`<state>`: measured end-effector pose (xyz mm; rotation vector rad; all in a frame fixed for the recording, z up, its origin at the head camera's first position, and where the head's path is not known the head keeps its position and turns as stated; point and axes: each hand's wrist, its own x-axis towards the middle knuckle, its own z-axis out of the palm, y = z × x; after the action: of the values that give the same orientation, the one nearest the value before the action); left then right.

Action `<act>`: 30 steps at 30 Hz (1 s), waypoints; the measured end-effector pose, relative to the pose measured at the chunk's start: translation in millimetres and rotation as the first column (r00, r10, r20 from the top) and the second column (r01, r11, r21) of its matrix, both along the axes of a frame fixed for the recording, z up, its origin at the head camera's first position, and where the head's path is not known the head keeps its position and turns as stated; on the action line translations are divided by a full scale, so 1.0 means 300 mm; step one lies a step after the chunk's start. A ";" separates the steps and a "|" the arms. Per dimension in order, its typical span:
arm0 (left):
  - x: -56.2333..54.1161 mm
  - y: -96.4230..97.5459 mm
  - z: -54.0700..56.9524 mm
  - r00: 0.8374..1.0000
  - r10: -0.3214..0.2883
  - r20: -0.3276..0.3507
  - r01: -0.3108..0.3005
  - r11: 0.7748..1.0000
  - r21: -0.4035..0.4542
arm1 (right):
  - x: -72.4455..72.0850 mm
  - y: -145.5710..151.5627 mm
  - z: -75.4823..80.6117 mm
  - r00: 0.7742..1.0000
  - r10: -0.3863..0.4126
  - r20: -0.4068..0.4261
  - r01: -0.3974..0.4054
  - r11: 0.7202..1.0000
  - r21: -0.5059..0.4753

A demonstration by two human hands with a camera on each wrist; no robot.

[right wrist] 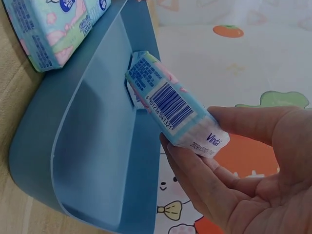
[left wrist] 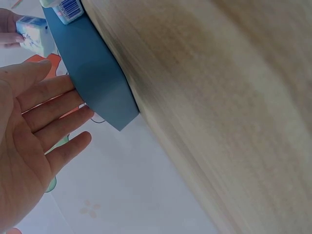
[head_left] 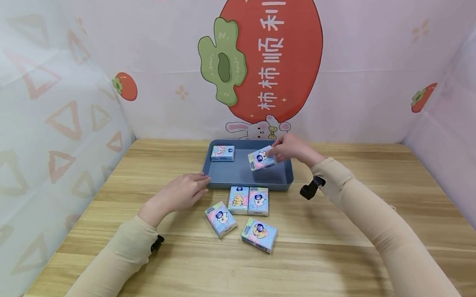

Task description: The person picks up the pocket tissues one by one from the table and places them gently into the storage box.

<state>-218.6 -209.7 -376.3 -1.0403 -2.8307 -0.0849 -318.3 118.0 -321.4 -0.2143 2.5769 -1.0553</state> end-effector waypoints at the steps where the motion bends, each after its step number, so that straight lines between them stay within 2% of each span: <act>1: 0.000 -0.001 0.000 1.000 -0.001 -0.003 0.001 1.000 0.000 | -0.006 -0.002 -0.001 1.000 -0.005 0.003 0.005 1.000 -0.005; 7: 0.000 -0.003 0.001 1.000 -0.004 -0.009 0.004 1.000 0.003 | -0.041 -0.010 -0.013 0.999 -0.033 0.001 0.033 0.999 -0.041; 14: 0.001 0.000 0.002 1.000 0.011 0.004 -0.011 1.000 -0.012 | -0.068 -0.020 -0.027 0.998 -0.064 -0.017 0.064 0.998 -0.013; 22: 0.000 -0.003 -0.001 1.000 0.008 0.005 -0.007 1.000 -0.003 | -0.100 -0.037 -0.038 0.995 -0.101 0.019 0.102 0.993 -0.055; 30: -0.003 -0.004 -0.005 1.000 0.005 0.008 -0.005 1.000 -0.004 | -0.142 -0.060 -0.077 0.990 -0.137 0.027 0.139 0.987 -0.078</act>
<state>-219.5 -210.9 -377.8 -1.0360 -2.8413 -0.0834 -360.9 100.0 -344.4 -0.0439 2.5634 -1.2039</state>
